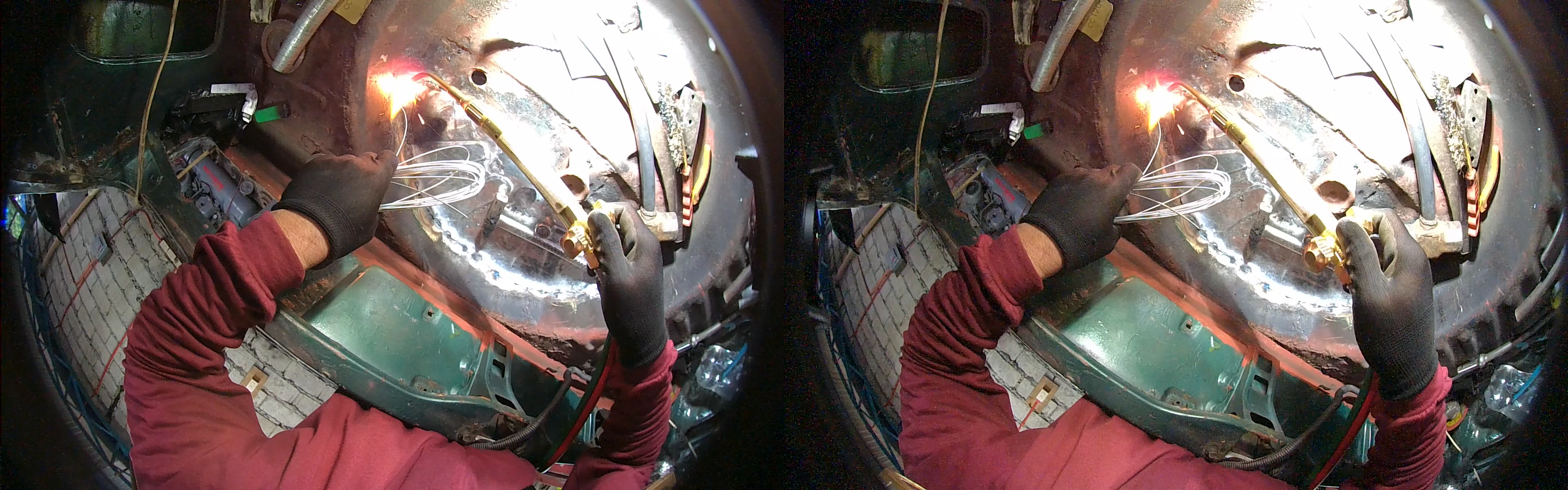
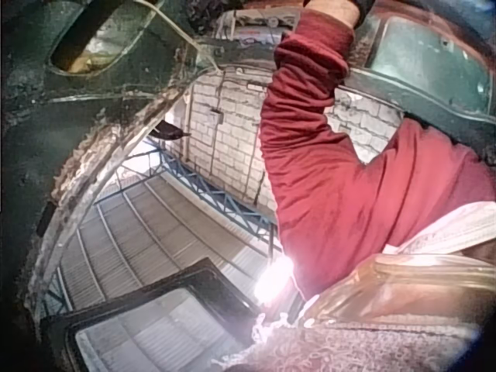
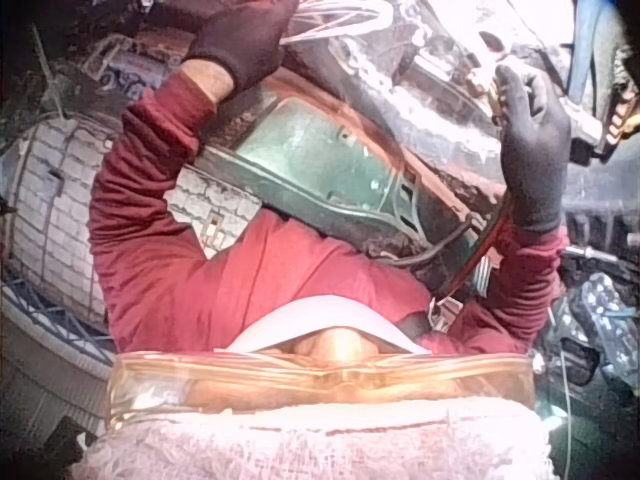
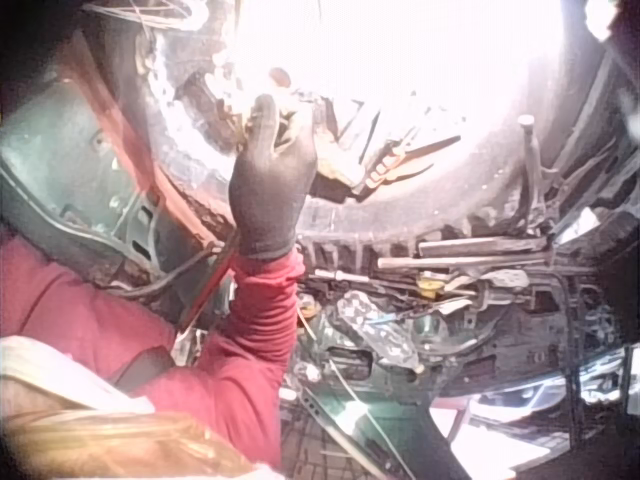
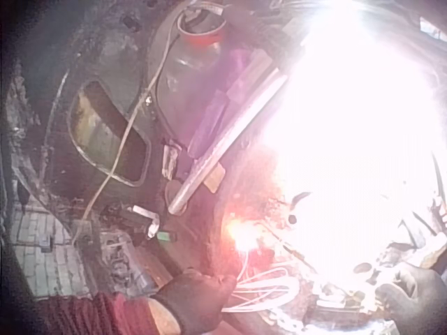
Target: The person welds a section of a car's wheel well using a handheld torch and filler rod. They repeatedly heat the metal, apply filler, and inspect the weld area. The person also uses a hammer to tap the weld and a wire brush to clean the surface.
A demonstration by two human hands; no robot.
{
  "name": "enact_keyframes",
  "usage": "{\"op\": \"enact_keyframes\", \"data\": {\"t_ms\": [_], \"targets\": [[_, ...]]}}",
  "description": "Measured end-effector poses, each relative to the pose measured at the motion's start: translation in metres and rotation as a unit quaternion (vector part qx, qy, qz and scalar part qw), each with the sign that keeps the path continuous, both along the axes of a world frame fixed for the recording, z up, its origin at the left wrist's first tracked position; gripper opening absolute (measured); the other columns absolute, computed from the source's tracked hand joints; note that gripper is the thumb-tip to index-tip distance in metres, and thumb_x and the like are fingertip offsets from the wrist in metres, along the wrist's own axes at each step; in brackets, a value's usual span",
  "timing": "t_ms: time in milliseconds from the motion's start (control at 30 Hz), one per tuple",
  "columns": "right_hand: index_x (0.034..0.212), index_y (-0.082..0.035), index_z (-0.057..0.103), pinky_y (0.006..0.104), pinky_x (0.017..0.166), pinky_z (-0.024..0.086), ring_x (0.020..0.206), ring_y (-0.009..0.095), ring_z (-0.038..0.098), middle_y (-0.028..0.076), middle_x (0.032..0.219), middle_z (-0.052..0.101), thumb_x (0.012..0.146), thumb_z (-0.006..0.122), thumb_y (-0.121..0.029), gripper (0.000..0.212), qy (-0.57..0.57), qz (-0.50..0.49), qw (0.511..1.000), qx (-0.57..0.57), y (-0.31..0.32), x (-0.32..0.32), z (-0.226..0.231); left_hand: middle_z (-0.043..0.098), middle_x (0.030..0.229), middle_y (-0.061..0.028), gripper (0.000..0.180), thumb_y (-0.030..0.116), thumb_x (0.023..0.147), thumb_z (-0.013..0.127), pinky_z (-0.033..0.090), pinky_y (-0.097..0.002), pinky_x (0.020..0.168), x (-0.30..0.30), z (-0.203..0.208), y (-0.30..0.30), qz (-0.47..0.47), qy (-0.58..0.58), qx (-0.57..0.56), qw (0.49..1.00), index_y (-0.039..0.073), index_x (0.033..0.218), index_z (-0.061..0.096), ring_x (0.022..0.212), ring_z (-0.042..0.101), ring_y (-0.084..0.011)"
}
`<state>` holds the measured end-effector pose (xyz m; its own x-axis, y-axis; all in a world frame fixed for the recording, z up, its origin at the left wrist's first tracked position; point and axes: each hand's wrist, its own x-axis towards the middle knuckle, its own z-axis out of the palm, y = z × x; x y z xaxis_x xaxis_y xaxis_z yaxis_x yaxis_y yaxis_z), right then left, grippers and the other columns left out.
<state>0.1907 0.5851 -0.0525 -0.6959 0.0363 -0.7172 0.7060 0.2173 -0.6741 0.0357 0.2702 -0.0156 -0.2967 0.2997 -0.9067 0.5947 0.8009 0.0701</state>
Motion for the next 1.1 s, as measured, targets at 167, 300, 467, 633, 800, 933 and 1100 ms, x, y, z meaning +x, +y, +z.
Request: {"op": "enact_keyframes", "data": {"t_ms": [167,300,467,633,800,933,1100], "targets": [[0.097,0.004,0.059,0.0304,0.069,0.045,0.077,0.011,0.051,0.008,0.081,0.057,0.111,0.060,-0.019,0.028,0.013,0.010,1.000,0.004,0.0006,0.0009,-0.0003,0.072,0.096,-0.0204,0.033,0.006,0.082,0.075,0.059,-0.0552,0.085,0.0000,0.0013,0.0008,0.006,-0.002,-0.003,1.000,0.006,0.111,0.059,0.095,0.074,-0.0440],[0.097,0.004,0.059,0.0306,0.069,0.045,0.077,0.011,0.051,0.008,0.081,0.056,0.111,0.060,-0.019,0.027,-0.016,0.019,1.000,-0.019,0.0046,-0.0027,-0.0011,0.072,0.099,-0.0204,0.033,0.006,0.082,0.075,0.059,-0.0553,0.085,-0.0006,-0.0001,0.0010,0.005,0.001,-0.002,1.000,0.006,0.111,0.059,0.096,0.074,-0.0441],[0.095,0.004,0.057,0.0306,0.067,0.042,0.076,0.010,0.048,0.007,0.079,0.053,0.111,0.060,-0.019,0.027,0.002,0.010,1.000,0.002,0.0001,0.0000,-0.0001,0.072,0.099,-0.0203,0.033,0.005,0.081,0.075,0.059,-0.0551,0.086,-0.0002,-0.0006,0.0010,0.000,-0.005,-0.014,1.000,0.006,0.111,0.059,0.097,0.074,-0.0441],[0.096,0.004,0.058,0.0304,0.067,0.042,0.076,0.010,0.048,0.007,0.080,0.054,0.111,0.059,-0.019,0.028,-0.007,0.023,1.000,0.000,0.0031,-0.0024,0.0018,0.072,0.100,-0.0204,0.034,0.005,0.081,0.074,0.059,-0.0551,0.087,-0.0010,0.0005,0.0033,0.006,-0.009,-0.016,1.000,0.006,0.111,0.059,0.098,0.073,-0.0440],[0.095,0.003,0.057,0.0301,0.067,0.042,0.076,0.010,0.047,0.005,0.080,0.053,0.111,0.059,-0.019,0.027,0.005,0.002,1.000,-0.005,0.0003,0.0033,-0.0018,0.072,0.099,-0.0209,0.034,0.004,0.081,0.073,0.058,-0.0562,0.086,-0.0004,-0.0011,0.0010,0.006,-0.005,-0.007,1.000,0.005,0.111,0.058,0.097,0.073,-0.0449],[0.096,0.002,0.057,0.0299,0.067,0.042,0.076,0.010,0.047,0.004,0.080,0.053,0.111,0.059,-0.019,0.027,0.013,0.021,1.000,-0.002,0.0028,0.0017,-0.0006,0.071,0.100,-0.0212,0.034,0.004,0.081,0.073,0.058,-0.0565,0.086,-0.0013,0.0002,0.0022,0.016,-0.011,-0.010,1.000,0.005,0.111,0.058,0.098,0.073,-0.0454],[0.095,0.002,0.057,0.0294,0.067,0.041,0.075,0.010,0.046,0.005,0.080,0.052,0.111,0.059,-0.019,0.027,-0.028,-0.028,0.999,-0.025,-0.0012,0.0012,0.0003,0.072,0.099,-0.0218,0.033,0.005,0.082,0.073,0.058,-0.0562,0.086,-0.0001,-0.0008,0.0001,0.017,-0.007,-0.001,1.000,0.005,0.111,0.058,0.098,0.073,-0.0455]]}}
